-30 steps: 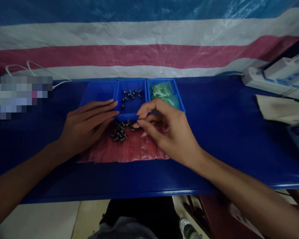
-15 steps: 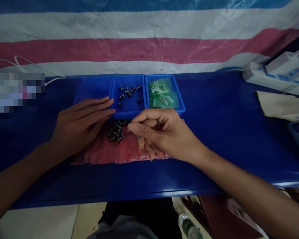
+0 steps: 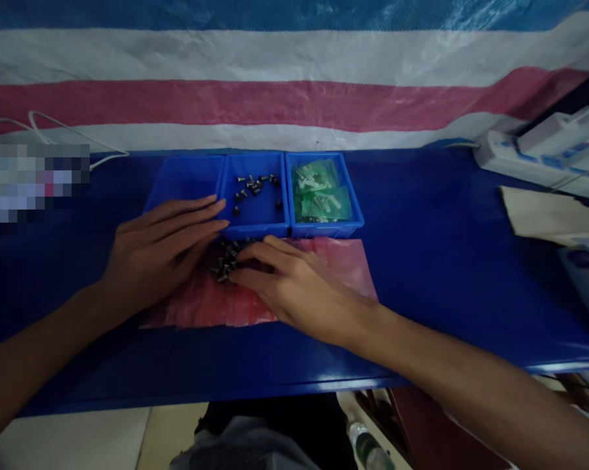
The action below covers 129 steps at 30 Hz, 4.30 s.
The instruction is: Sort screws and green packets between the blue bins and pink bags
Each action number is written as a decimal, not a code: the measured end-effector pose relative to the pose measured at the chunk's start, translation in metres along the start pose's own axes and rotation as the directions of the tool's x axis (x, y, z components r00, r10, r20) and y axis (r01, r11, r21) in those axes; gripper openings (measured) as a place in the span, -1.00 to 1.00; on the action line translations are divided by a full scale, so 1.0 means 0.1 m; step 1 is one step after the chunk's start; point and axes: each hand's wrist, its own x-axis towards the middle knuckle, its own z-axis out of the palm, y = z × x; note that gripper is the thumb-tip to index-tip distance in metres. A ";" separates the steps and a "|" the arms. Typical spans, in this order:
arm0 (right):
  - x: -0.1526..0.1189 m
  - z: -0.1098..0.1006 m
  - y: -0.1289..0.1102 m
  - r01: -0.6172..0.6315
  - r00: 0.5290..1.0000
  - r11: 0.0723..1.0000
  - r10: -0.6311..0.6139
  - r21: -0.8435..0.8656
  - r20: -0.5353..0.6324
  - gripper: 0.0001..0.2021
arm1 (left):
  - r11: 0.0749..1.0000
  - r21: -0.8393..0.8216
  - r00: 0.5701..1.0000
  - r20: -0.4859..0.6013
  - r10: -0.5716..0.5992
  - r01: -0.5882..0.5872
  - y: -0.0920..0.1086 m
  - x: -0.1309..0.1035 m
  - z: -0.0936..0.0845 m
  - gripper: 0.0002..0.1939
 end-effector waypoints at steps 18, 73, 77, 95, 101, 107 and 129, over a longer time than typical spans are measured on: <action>0.02 -0.04 0.09 -0.088 0.978 0.996 0.091 0.026 -0.187 -0.85 | 1.000 0.006 1.000 0.009 -0.006 0.006 0.00 0.02 0.02 -0.75; -0.03 -0.05 0.00 -0.101 0.979 0.992 0.112 0.070 -0.169 -0.82 | 1.000 -0.001 1.000 -0.001 0.001 -0.001 -0.01 0.02 0.00 -0.76; 0.01 -0.18 -0.02 -0.226 0.935 0.924 0.294 0.307 -0.198 -0.90 | 1.000 0.022 1.000 0.015 -0.022 0.021 0.00 0.03 -0.01 -0.77; 0.06 -0.31 0.00 -0.272 0.789 0.185 0.605 0.944 0.109 -0.69 | 0.999 0.034 1.000 0.008 0.000 0.000 -0.01 0.00 0.02 -0.76; 0.02 -0.36 0.06 -0.324 0.842 0.247 0.516 0.913 0.159 -0.40 | 0.999 0.038 1.000 0.004 0.017 -0.017 -0.01 0.00 0.02 -0.75; -0.02 -0.21 0.07 -0.140 0.989 0.948 0.146 0.285 0.000 -0.71 | 1.000 -0.010 1.000 0.009 -0.002 0.002 -0.03 -0.01 0.01 -0.73; 0.02 -0.17 -0.03 -0.317 0.921 0.742 0.389 0.591 0.005 -0.92 | 1.000 0.008 1.000 -0.010 0.017 -0.017 -0.01 0.02 0.01 -0.76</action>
